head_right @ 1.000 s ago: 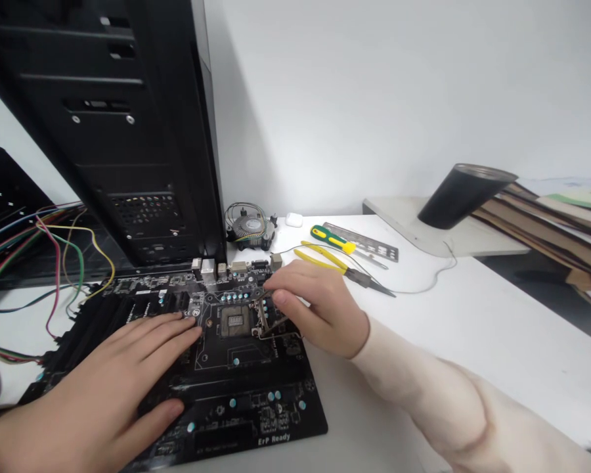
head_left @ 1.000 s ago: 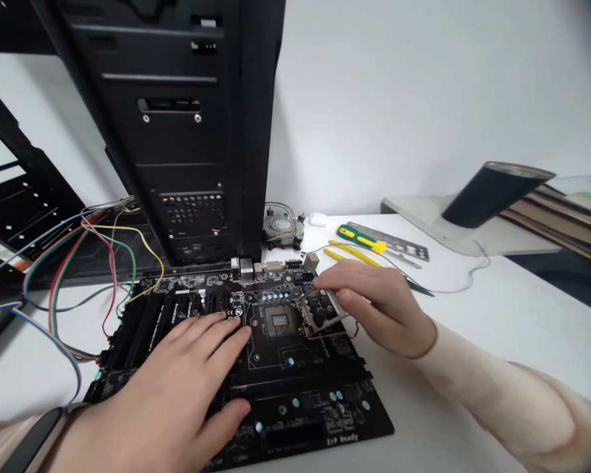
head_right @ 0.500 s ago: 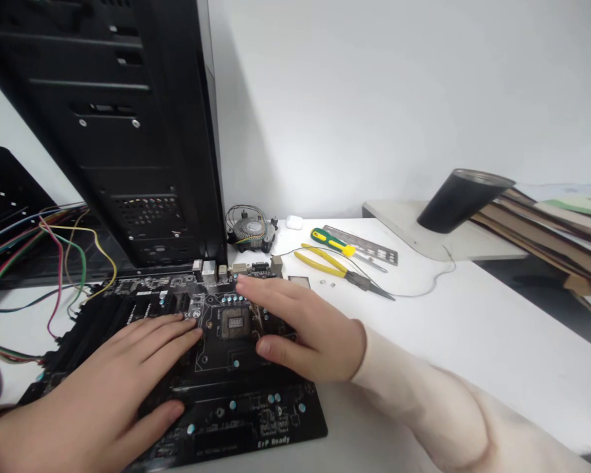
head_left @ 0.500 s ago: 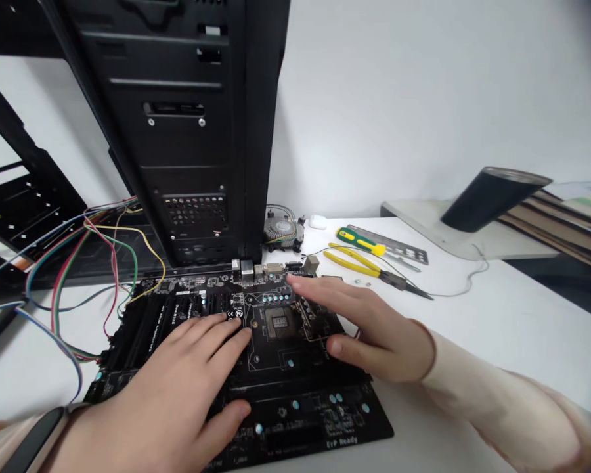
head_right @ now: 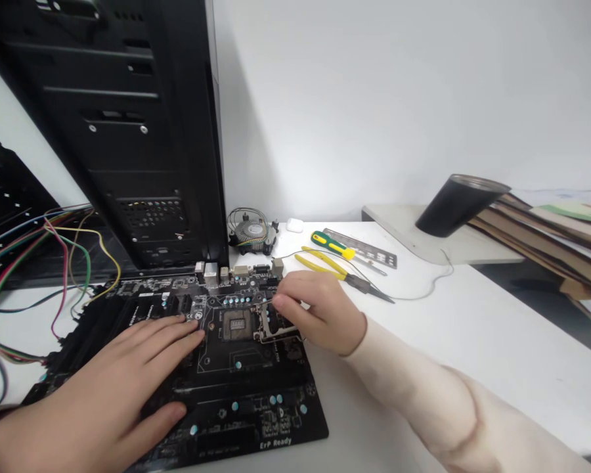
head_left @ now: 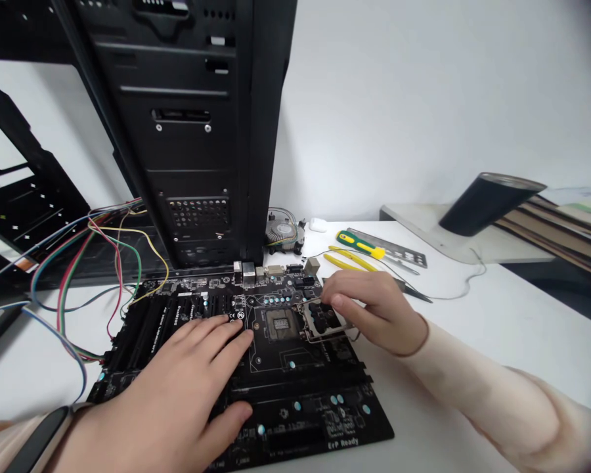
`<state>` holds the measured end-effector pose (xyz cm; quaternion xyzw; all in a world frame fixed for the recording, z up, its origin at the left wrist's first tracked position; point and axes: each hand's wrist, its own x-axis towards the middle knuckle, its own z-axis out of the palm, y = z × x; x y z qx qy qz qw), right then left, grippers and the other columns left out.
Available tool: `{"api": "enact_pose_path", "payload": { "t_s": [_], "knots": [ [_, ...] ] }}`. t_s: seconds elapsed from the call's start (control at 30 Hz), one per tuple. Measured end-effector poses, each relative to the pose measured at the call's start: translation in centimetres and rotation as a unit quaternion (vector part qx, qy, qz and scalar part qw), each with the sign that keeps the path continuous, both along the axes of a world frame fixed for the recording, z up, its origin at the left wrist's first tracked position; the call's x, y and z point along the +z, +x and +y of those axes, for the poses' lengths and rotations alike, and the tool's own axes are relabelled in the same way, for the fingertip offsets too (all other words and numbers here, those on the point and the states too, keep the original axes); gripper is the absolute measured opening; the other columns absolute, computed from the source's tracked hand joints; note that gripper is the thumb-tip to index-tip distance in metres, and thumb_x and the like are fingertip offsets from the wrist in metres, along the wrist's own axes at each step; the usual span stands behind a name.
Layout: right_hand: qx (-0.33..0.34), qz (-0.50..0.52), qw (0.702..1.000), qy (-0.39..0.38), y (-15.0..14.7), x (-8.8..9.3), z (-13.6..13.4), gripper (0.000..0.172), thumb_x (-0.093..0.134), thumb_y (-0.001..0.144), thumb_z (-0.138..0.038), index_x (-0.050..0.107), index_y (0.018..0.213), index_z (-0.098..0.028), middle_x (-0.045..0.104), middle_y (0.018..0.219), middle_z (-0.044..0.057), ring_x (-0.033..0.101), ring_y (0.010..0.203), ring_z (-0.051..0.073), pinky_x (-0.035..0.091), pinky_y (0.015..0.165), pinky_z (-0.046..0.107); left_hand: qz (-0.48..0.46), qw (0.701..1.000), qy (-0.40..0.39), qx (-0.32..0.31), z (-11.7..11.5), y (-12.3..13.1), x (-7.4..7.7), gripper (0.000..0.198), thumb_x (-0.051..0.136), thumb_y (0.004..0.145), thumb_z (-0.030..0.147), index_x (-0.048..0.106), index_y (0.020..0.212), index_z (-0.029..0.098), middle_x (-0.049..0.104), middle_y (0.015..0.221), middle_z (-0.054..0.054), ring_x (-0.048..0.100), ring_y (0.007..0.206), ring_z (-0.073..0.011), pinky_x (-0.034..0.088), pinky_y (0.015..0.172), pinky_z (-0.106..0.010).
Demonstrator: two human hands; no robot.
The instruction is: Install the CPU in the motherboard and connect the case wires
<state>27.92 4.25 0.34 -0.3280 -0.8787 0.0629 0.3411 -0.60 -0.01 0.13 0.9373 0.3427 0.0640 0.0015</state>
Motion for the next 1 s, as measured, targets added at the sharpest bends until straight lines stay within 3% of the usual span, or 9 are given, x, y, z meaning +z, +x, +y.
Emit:
{"api": "enact_pose_path", "payload": {
  "t_s": [0.17,0.4,0.53,0.67,0.83,1.0],
  "knots": [
    [-0.026,-0.017,0.999,-0.011,0.18,-0.01,0.00,0.033,0.042,0.096,-0.027,0.058,0.069,-0.018,0.064,0.064,0.003,0.058,0.058,0.012,0.045,0.055,0.024,0.011,1.000,0.008,-0.006,0.08,0.01,0.06,0.054,0.057,0.080,0.030,0.055,0.131,0.011,0.059,0.132,-0.017,0.058,0.116,-0.0374,0.053,0.089,-0.057],
    [-0.051,0.007,0.998,0.031,0.02,0.36,-0.03,0.024,0.043,0.093,-0.020,0.061,0.077,-0.019,0.069,0.075,0.003,0.064,0.070,0.013,0.049,0.064,0.025,0.017,0.999,0.027,-0.008,0.07,0.01,-0.01,0.055,0.055,0.080,0.030,0.055,0.132,0.011,0.059,0.132,-0.016,0.059,0.116,-0.0362,0.055,0.087,-0.057],
    [-0.143,-0.044,0.988,0.040,0.18,0.50,-0.15,0.034,0.042,0.095,-0.026,0.058,0.066,-0.020,0.063,0.060,0.000,0.056,0.053,0.012,0.042,0.052,0.025,0.020,0.999,0.030,-0.014,0.05,0.01,0.05,0.054,0.054,0.081,0.030,0.055,0.131,0.011,0.060,0.131,-0.016,0.059,0.115,-0.0360,0.055,0.087,-0.057],
    [-0.169,-0.047,0.984,0.035,0.25,0.58,-0.32,0.038,0.041,0.095,-0.029,0.057,0.062,-0.020,0.060,0.054,-0.002,0.051,0.046,0.010,0.038,0.048,0.025,0.018,0.999,0.034,-0.009,0.13,-0.03,-0.07,0.054,0.054,0.081,0.031,0.055,0.132,0.012,0.060,0.131,-0.015,0.059,0.115,-0.0356,0.055,0.087,-0.056],
    [-0.132,0.003,0.991,0.011,0.14,0.47,-0.27,0.033,0.042,0.095,-0.026,0.060,0.069,-0.019,0.064,0.063,0.000,0.058,0.057,0.012,0.044,0.055,0.024,0.011,1.000,0.023,-0.006,0.02,-0.11,-0.18,0.054,0.055,0.081,0.031,0.054,0.132,0.012,0.059,0.131,-0.015,0.058,0.116,-0.0358,0.054,0.089,-0.056],
    [-0.014,0.067,0.998,-0.004,0.05,0.12,-0.21,0.026,0.043,0.096,-0.029,0.065,0.087,-0.019,0.067,0.084,0.005,0.063,0.081,0.016,0.052,0.072,0.029,-0.008,1.000,0.002,0.004,-0.08,-0.18,-0.29,0.055,0.057,0.081,0.031,0.053,0.133,0.013,0.059,0.132,-0.015,0.057,0.118,-0.0363,0.051,0.093,-0.057]
  ]
}}
